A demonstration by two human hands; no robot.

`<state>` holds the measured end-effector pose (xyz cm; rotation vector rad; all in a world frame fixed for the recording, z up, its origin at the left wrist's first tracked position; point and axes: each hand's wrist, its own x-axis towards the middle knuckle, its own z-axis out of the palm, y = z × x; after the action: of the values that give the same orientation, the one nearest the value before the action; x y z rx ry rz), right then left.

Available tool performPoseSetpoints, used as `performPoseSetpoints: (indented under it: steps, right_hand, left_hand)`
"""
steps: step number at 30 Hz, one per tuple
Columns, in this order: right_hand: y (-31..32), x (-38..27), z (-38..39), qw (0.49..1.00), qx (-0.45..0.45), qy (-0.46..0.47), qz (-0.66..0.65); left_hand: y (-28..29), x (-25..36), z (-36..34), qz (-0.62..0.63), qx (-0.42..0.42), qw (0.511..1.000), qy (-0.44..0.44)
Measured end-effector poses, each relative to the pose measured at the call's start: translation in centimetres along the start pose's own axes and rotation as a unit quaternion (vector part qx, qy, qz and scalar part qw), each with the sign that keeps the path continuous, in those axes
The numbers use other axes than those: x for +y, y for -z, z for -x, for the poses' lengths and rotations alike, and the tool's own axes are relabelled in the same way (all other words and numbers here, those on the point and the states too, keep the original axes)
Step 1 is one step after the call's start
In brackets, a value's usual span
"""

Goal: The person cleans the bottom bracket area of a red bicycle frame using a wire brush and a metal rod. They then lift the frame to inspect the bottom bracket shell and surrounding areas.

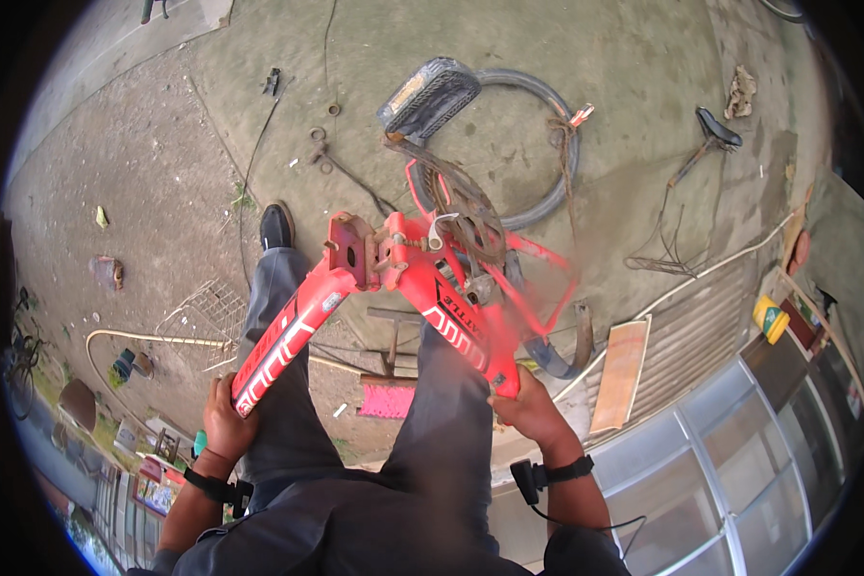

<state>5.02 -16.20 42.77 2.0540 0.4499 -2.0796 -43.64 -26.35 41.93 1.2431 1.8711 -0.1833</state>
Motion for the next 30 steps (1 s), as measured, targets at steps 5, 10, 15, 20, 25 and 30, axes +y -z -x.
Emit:
performPoseSetpoints:
  steps: [5, 10, 15, 20, 25, 30]
  right_hand:
    - [-0.9, 0.0, 1.2, 1.0, -0.001, -0.005, -0.014]
    - [-1.3, 0.0, 1.7, 1.0, -0.005, -0.013, -0.01]
    - [-1.5, -0.2, 1.7, 1.0, -0.002, -0.006, -0.004]
    - [-1.7, -0.3, 1.9, 1.0, -0.007, -0.008, -0.014]
    - [-1.8, -0.2, 2.2, 1.0, -0.012, 0.002, -0.019]
    - [-2.1, -0.2, 2.3, 1.0, -0.007, 0.006, -0.018]
  left_hand:
    - [1.0, -0.2, 1.5, -0.002, 0.01, 1.0, 0.013]
    - [1.7, -0.4, 2.1, -0.005, 0.004, 1.0, 0.017]
    - [2.1, -0.3, 2.2, -0.019, 0.013, 1.0, 0.005]
    - [2.4, -0.3, 2.2, -0.018, 0.01, 1.0, 0.014]
    - [2.7, -0.3, 2.5, -0.017, 0.01, 1.0, 0.014]
    - [2.8, -0.6, 2.6, -0.008, 0.017, 1.0, 0.013]
